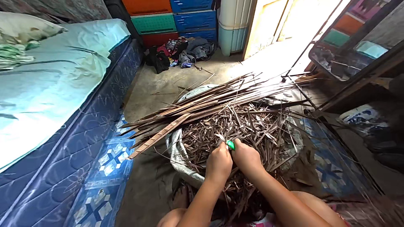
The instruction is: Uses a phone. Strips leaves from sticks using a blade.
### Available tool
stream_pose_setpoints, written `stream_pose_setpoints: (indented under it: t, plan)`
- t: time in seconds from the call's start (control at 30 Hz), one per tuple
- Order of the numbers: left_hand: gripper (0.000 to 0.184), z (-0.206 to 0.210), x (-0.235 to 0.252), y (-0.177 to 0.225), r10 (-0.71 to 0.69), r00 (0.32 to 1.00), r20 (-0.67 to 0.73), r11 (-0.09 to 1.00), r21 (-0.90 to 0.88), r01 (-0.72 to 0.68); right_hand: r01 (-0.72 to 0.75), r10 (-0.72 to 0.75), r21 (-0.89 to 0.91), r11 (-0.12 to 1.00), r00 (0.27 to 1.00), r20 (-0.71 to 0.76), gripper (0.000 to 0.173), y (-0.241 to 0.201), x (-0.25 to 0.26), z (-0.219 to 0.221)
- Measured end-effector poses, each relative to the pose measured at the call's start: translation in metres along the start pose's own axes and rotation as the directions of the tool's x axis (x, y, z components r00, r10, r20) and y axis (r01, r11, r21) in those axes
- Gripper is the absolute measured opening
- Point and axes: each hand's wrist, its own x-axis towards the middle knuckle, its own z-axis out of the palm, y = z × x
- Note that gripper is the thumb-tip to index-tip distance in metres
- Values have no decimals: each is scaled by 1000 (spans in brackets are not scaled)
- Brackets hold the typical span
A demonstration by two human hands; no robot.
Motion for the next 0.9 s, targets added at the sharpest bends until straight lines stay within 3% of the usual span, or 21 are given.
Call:
stream_pose_setpoints:
  t: [0.13, 0.3, 0.4, 0.5, 0.57, 0.63, 0.77, 0.9]
  plan:
    - [42, 5, -9, -6, 21, 999, 27, 995, -99, -18, -69, 78, 120, 990, 995, -68, 33, 26, 26, -9]
    - [35, -2, 5, -20, -67, 993, 92, 940, -329, 94, 148, -157, 189, 971, 987, 34, 31, 22, 2, -7]
    - [32, -10, 0, -19, -78, 978, 192, 740, -646, 185, 130, -138, 119, 984, 988, 66, 28, 13, -1, 0]
    - [32, -15, -14, -17, -13, 951, 310, 501, -821, 274, 2, 8, 158, 987, 998, -65, 34, 29, 29, -5]
    - [33, -17, -17, -19, 8, 945, 326, 442, -849, 289, -18, 42, 246, 969, 995, -92, 37, 43, 42, -16]
    - [34, -16, -14, -22, -7, 951, 309, 410, -867, 284, 54, -11, 343, 938, 992, -126, 38, 46, 34, -22]
    - [36, -11, -8, -23, 10, 987, 161, 345, -927, 148, 255, -185, 515, 818, 965, -184, 33, 41, 13, -7]
    - [34, -4, -10, -20, 71, 997, -13, 330, -943, -36, 387, -343, 800, 458, 907, -243, 30, 30, -5, 22]
